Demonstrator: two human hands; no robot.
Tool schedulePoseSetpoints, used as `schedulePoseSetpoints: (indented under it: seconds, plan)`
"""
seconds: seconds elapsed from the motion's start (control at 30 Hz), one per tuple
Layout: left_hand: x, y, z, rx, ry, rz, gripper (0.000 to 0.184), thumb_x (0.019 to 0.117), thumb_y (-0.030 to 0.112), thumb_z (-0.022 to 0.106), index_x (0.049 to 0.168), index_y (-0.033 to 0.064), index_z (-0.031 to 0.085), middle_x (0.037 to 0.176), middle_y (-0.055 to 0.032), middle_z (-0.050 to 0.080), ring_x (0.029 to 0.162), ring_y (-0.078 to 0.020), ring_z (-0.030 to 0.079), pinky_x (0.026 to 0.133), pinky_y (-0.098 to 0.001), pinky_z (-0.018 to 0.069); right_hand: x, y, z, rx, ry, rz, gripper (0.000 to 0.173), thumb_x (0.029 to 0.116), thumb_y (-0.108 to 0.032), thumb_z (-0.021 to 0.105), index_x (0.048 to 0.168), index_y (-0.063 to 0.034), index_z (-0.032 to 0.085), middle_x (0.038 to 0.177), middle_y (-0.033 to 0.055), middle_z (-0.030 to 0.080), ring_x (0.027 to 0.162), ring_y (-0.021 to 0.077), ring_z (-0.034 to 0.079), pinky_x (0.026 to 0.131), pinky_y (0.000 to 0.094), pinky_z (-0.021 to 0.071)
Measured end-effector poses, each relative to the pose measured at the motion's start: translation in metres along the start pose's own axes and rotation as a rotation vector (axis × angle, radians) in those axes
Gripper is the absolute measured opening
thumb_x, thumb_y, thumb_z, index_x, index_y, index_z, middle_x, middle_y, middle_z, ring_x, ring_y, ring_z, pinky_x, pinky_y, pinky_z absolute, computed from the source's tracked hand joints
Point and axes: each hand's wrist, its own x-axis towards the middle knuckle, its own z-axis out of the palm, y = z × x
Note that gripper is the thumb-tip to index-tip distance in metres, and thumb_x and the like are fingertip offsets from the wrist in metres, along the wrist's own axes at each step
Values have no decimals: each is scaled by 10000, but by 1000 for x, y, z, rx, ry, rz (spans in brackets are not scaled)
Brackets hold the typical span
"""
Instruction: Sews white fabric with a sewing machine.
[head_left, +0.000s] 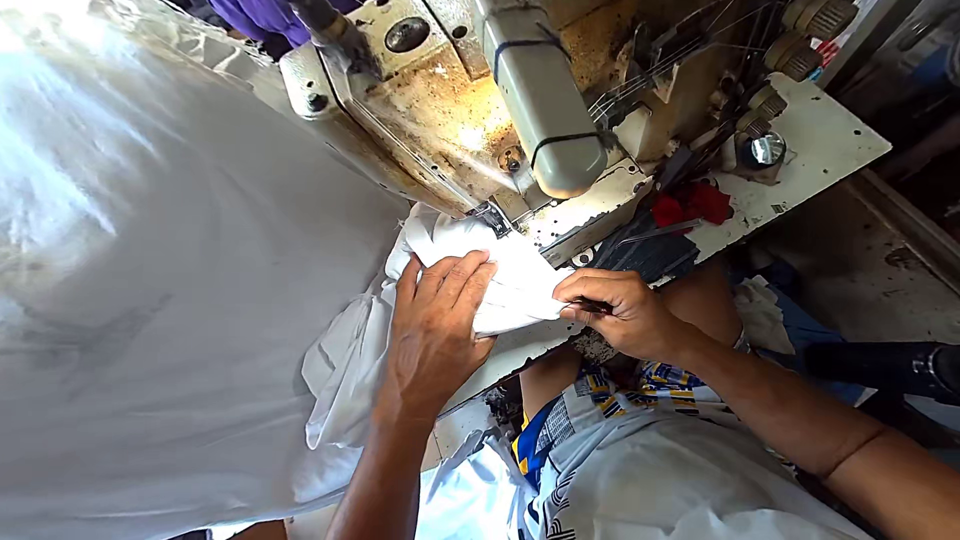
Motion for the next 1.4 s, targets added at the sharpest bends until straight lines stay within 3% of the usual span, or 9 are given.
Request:
schedulePoseSetpoints:
  seconds: [0.43,0.57,0.73,0.9,1.0,1.1,1.17,1.27,1.4]
  plan:
    - [33,-66,-20,-31,-148,115,592,872,415,556,1379,117,627,1432,-113,592,1327,-343,549,1111,-639,356,51,11,16,19,80,-8,65,947,26,668,990,23,716,1015,95,706,864,115,669,749,265,587]
    - [35,-63,-32,-77,-162,68,574,798,418,662,1289,120,661,1346,-148,595,1237,-375,561,980,-598,447,59,15,20,22,97,-20,85,945,59,643,994,33,707,1050,114,703,918,140,675,791,280,590]
    - [22,-69,-74,-2,-207,14,630,854,739,599,994,132,699,1198,-118,619,1132,-373,574,909,-615,454,61,25,21,44,91,-60,106,960,60,629,1032,56,706,1093,140,710,997,164,691,873,305,597]
    - [1,-31,-103,-257,20,125,281,901,364,749,795,115,672,1235,-65,670,1240,-274,608,1147,-570,416,63,8,6,-79,-107,-114,107,954,34,643,1031,16,716,1045,90,701,968,132,671,867,287,584]
    - [-6,15,-87,-489,36,200,188,946,236,724,827,109,652,1018,-39,721,945,-139,696,810,-334,585,50,-16,-5,-72,-304,-174,107,940,22,679,1028,1,735,1017,66,706,942,112,670,845,269,589]
    - [-9,40,-50,-569,128,183,230,959,281,735,902,77,644,792,-41,655,710,-103,628,609,-261,504,26,-18,-8,-87,-317,-190,128,964,19,646,1055,3,735,1065,76,710,996,120,676,875,273,589]
    - [-10,49,-21,-337,218,108,406,901,492,766,1083,134,707,966,-41,704,901,-146,665,807,-343,544,11,-14,-9,-116,-265,-145,146,977,13,621,1066,-11,735,1083,68,706,989,108,669,863,262,584]
    - [-13,40,22,-31,176,76,522,939,312,702,1440,213,594,1448,-135,552,1372,-350,492,1192,-671,241,-4,-9,-8,-88,-171,-83,129,990,-9,628,1064,1,733,1073,68,709,967,100,676,840,249,593]
    - [-17,28,33,91,168,-7,295,876,83,650,1148,151,742,1461,-126,571,1382,-369,492,1176,-675,241,-15,-3,-6,-43,-126,-16,141,1015,-65,627,1083,11,724,1087,72,711,986,94,678,857,240,587]
